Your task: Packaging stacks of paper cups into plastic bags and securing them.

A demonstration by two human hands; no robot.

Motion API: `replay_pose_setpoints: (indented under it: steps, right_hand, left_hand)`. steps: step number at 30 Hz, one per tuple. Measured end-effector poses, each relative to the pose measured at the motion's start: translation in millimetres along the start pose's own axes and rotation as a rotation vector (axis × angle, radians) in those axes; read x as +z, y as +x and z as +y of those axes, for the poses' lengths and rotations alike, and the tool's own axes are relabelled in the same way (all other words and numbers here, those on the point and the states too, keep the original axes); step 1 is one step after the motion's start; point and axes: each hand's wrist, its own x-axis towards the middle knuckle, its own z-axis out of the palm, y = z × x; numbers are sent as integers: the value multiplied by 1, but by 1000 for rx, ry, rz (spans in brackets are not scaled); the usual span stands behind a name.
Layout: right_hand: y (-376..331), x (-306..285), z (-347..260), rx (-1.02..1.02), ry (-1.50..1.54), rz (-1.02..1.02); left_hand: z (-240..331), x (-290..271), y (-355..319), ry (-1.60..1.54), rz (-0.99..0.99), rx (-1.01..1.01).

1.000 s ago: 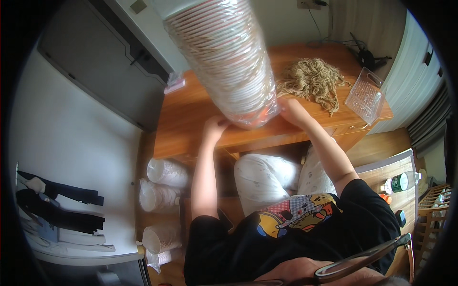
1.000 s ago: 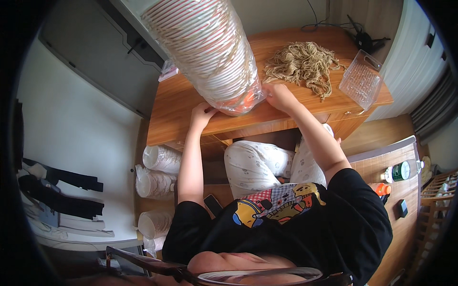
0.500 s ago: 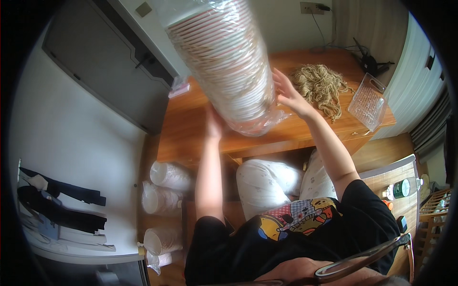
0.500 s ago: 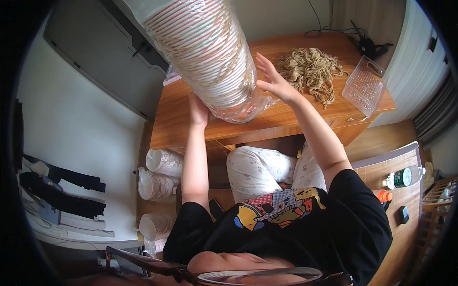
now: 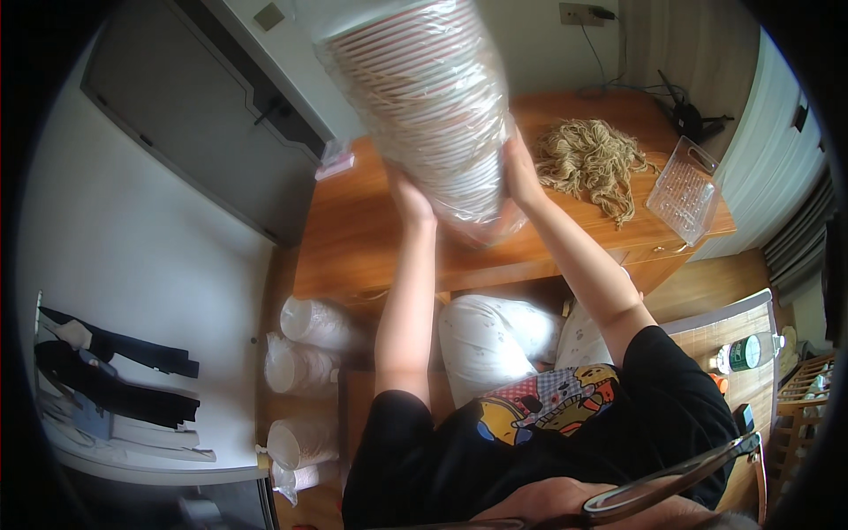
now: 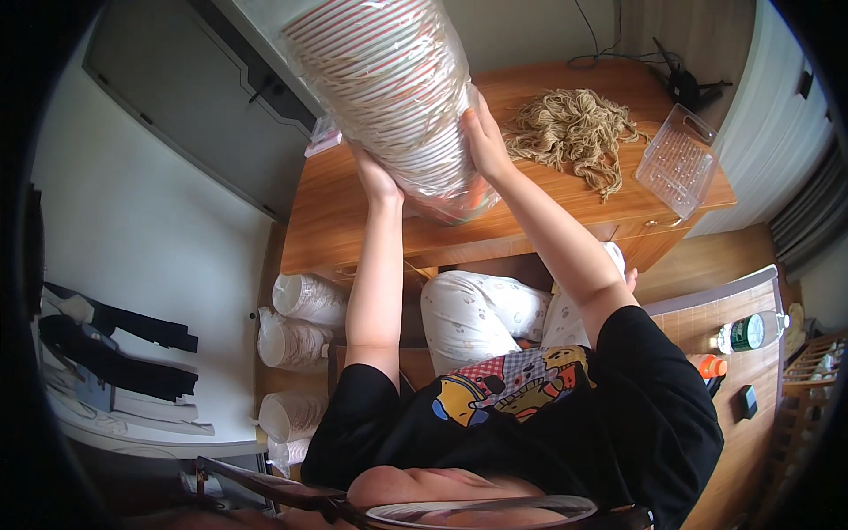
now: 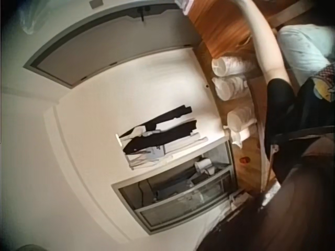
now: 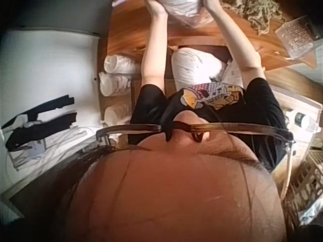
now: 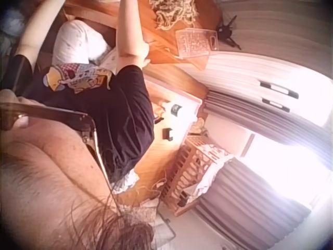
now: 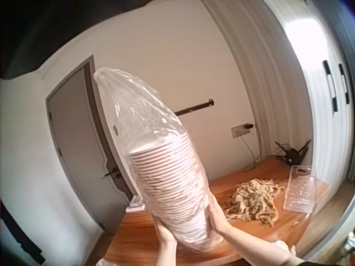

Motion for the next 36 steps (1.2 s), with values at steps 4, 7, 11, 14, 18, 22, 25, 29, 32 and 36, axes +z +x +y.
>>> replay_pose_setpoints:
  steps: [4,7,11,14,18,22,25,29,32,36]
  right_hand:
    - [12,-9,-3,-3,27,-28]
    - [19,-14,-4,-8,50,-40]
    - [24,-6,-25,91,40,-17]
    - [28,-10,-27,193,83,2]
    - [31,-8,-29,243,51,3]
    - [36,-36,-15,191,42,-40]
    - [30,-60,-11,60,-55,-154]
    - [11,-101,6,103,-198,-181]
    - [-10,-108,8,206,-215,-142]
    - [-26,-121,8,262,-305,-300]
  left_hand:
    - [6,13,5,22,-20,-13]
    - [11,21,8,1,-73,-52]
    - [19,16,8,44,-87,-68]
    - [22,17,2,15,-77,-177]
    - [24,-6,5,76,-172,-245]
    - [23,-34,13,27,-335,-326]
    - [5,-89,9,358,-435,-273]
    - [-25,-112,-7,740,-709,-426]
    - [-35,-99,-3,827,-723,-802]
    - [-32,-89,1,989,-816,-654]
